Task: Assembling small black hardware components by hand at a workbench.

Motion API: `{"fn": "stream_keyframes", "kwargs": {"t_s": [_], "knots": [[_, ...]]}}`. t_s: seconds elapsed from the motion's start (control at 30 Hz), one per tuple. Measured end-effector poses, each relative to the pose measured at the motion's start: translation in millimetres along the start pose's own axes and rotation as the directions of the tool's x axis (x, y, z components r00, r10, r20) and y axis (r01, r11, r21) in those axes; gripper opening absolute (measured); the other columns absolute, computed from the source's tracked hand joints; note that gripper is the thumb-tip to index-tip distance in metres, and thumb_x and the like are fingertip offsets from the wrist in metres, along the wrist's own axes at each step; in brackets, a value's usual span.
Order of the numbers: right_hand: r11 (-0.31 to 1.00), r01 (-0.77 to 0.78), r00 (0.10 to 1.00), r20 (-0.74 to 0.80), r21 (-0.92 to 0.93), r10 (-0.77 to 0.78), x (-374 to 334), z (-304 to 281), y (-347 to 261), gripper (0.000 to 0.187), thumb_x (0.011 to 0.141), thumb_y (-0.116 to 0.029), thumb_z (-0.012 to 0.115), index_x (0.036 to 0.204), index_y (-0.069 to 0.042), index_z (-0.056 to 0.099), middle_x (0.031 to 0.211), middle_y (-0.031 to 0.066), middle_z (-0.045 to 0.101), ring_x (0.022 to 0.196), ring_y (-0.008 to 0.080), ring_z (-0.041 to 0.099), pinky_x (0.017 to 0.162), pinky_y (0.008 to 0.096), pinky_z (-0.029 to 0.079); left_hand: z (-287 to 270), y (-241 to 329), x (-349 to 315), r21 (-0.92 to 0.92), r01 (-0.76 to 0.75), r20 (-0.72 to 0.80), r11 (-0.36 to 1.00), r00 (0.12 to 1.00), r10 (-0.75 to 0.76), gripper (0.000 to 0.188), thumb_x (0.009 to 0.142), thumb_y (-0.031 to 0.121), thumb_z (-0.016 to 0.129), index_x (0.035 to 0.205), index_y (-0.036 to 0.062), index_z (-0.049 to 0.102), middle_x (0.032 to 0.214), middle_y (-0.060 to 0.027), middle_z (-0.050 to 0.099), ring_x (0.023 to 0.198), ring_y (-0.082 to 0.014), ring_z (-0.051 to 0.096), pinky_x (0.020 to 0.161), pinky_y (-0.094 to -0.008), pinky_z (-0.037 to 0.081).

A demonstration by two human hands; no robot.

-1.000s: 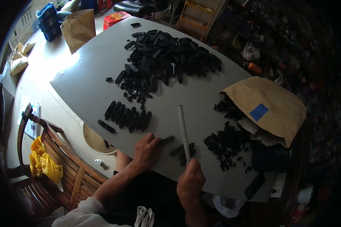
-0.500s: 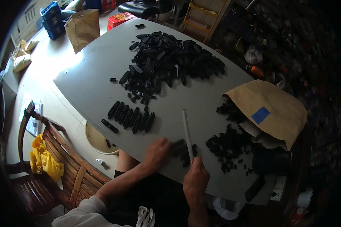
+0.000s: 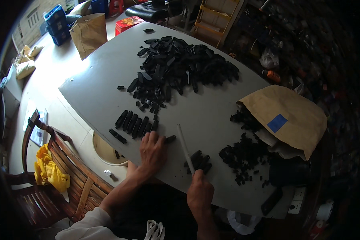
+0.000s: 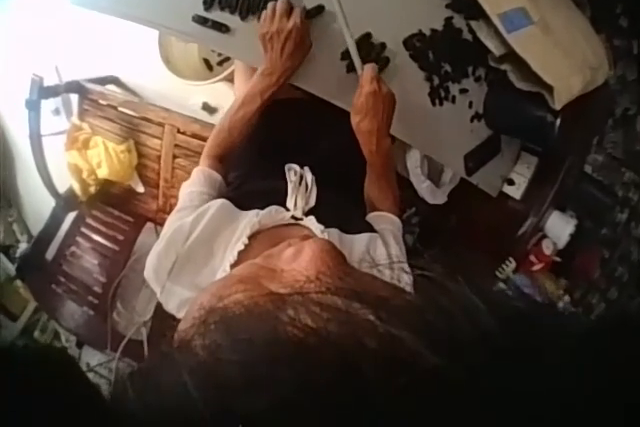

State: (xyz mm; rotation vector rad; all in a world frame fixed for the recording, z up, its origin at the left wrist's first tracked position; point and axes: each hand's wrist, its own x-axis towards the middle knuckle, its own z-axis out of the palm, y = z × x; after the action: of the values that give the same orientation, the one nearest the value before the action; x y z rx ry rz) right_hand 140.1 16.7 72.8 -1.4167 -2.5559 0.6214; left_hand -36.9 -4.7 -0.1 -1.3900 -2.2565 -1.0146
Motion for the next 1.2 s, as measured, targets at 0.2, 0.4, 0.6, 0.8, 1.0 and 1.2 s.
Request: {"fn": "stream_keyframes", "kwargs": {"t_s": [0.2,0.4,0.6,0.8,1.0,1.2], "knots": [[0.997,0.051,0.998,-0.026,-0.051,-0.053,4,-1,-6,0.013,0.096,-0.008,0.044,0.088,0.0,0.05,0.071,0.0188,0.058,0.064,0.0328,0.062,0.056,0.0422,0.047,1,6,-17,-0.13,0.052,0.113,0.99,0.993,-0.037,0.017,0.07,0.003,0.059,0.085,0.0034,0.053,0.081,-0.0119,0.048,0.078,-0.0288,0.05,0.069,-0.0385,0.041],[0.982,0.099,0.989,-0.093,-0.162,-0.115,8,20,-9,0.009,0.094,-0.005,0.042,0.094,0.0,0.049,0.077,0.0214,0.06,0.07,0.0353,0.064,0.061,0.0412,0.051,4,3,-18,-0.21,0.089,0.14,0.974,0.988,-0.06,0.019,0.07,0.004,0.065,0.086,0.0035,0.054,0.083,-0.0121,0.05,0.081,-0.0303,0.051,0.071,-0.0394,0.042],[0.998,0.006,1.0,-0.03,-0.068,-0.008,10,-3,-12,0.006,0.093,-0.002,0.043,0.092,0.002,0.047,0.074,0.022,0.06,0.071,0.0354,0.063,0.058,0.0442,0.048,2,5,-20,-0.213,0.061,0.097,0.975,0.994,-0.041,0.014,0.07,0.003,0.057,0.083,0.0032,0.053,0.082,-0.012,0.048,0.079,-0.0287,0.049,0.069,-0.0384,0.041],[0.999,-0.034,0.994,-0.101,-0.013,0.033,6,-12,-11,0.008,0.094,-0.003,0.045,0.09,0.002,0.049,0.076,0.0213,0.06,0.071,0.0352,0.063,0.058,0.0435,0.047,10,10,-24,-0.179,0.037,0.165,0.983,0.986,-0.007,0.016,0.071,0.008,0.062,0.084,0.0036,0.054,0.085,-0.0119,0.049,0.083,-0.0278,0.05,0.071,-0.038,0.042],[0.999,-0.035,0.997,-0.071,0.009,0.035,-2,-12,-6,0.007,0.094,-0.003,0.045,0.092,0.002,0.05,0.075,0.0211,0.059,0.069,0.0355,0.062,0.057,0.0427,0.045,-9,5,1,0.062,0.062,-0.021,0.996,0.998,-0.061,0.021,0.073,0.013,0.065,0.091,0.0043,0.059,0.092,-0.0115,0.048,0.088,-0.0287,0.048,0.073,-0.0377,0.038],[1.0,0.009,0.999,-0.039,0.009,-0.009,-1,-6,-7,0.008,0.094,-0.005,0.045,0.09,0.001,0.049,0.073,0.0193,0.057,0.066,0.0353,0.06,0.056,0.0427,0.044,-6,-18,7,0.132,0.032,0.004,0.991,0.999,-0.033,0.012,0.067,0.003,0.056,0.079,0.004,0.056,0.089,-0.0113,0.046,0.085,-0.0275,0.046,0.074,-0.0364,0.037]]}}
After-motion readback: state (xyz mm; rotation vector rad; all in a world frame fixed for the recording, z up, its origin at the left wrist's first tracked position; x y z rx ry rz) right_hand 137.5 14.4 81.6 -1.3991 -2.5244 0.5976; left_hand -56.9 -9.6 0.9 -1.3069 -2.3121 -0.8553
